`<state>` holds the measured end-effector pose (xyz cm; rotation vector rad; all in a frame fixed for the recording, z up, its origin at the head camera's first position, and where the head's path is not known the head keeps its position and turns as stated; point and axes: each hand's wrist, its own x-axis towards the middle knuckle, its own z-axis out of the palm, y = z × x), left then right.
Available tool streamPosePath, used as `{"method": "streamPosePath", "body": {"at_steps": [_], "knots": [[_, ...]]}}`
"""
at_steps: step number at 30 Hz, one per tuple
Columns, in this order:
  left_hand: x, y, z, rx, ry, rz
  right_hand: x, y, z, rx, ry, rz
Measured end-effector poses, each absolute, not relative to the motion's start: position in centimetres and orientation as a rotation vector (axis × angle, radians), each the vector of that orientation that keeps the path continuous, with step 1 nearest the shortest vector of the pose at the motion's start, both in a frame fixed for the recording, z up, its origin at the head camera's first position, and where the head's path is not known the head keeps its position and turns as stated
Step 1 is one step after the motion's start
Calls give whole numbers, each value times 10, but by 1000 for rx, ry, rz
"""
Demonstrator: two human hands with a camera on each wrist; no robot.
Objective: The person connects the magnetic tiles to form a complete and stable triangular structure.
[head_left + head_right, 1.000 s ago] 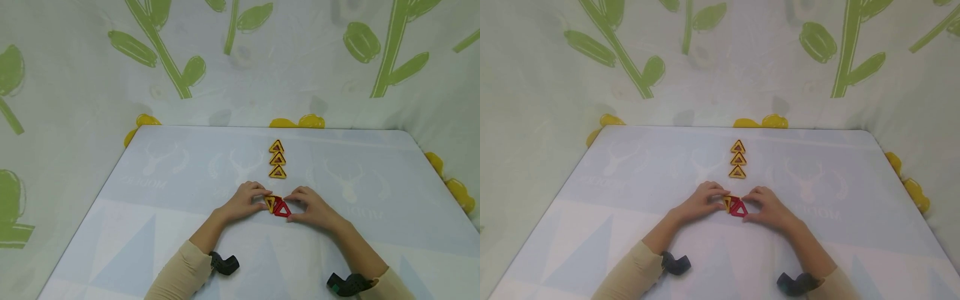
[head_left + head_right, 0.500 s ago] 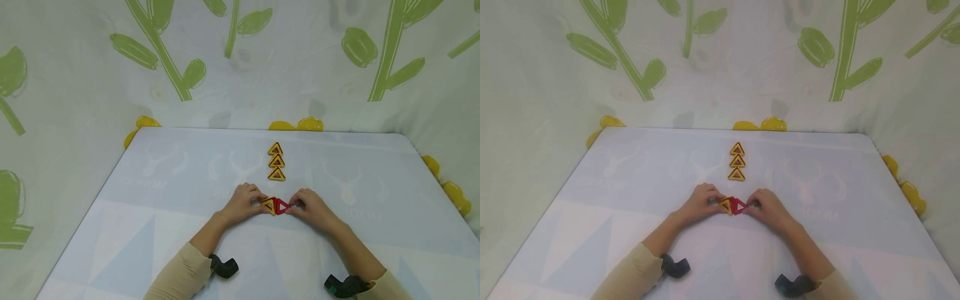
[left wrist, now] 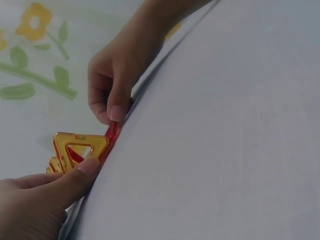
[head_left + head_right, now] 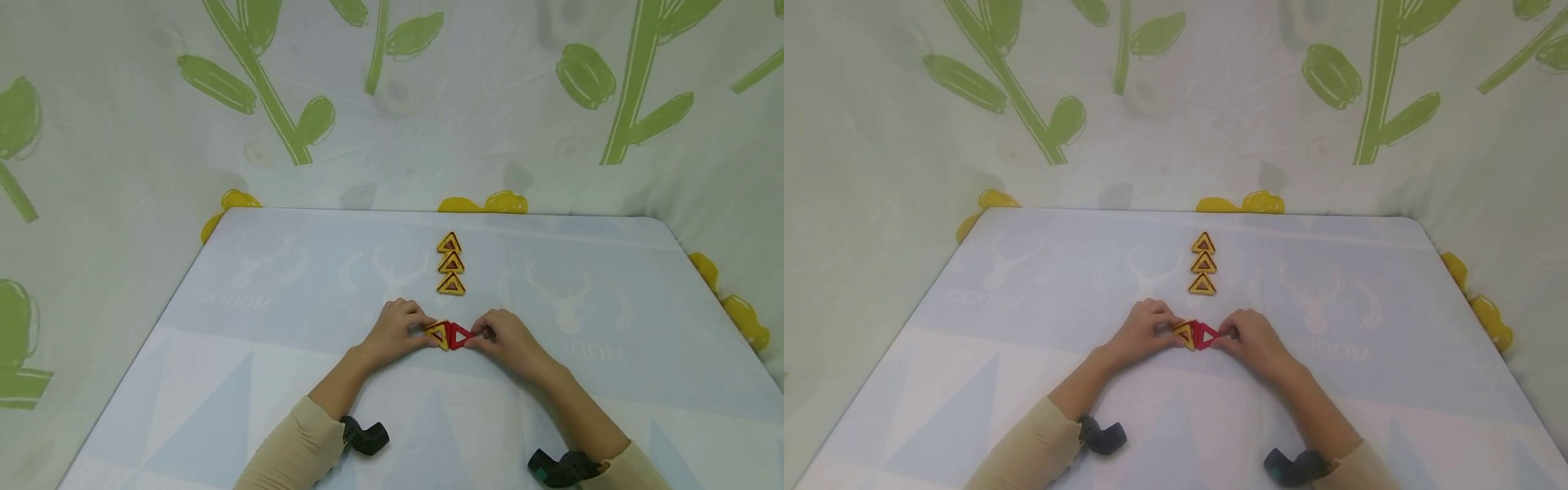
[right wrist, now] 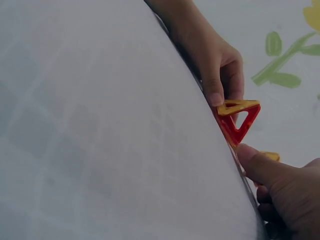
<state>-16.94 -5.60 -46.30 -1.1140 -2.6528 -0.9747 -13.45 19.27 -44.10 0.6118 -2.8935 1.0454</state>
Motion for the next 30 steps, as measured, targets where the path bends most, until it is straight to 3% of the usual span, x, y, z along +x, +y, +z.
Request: {"method": "streamPosePath", "body": {"at_steps": [30], "knots": [[-164,-52,-458,-1212,-2607,-847,-134,185,-459,895,-2428,1237]]}}
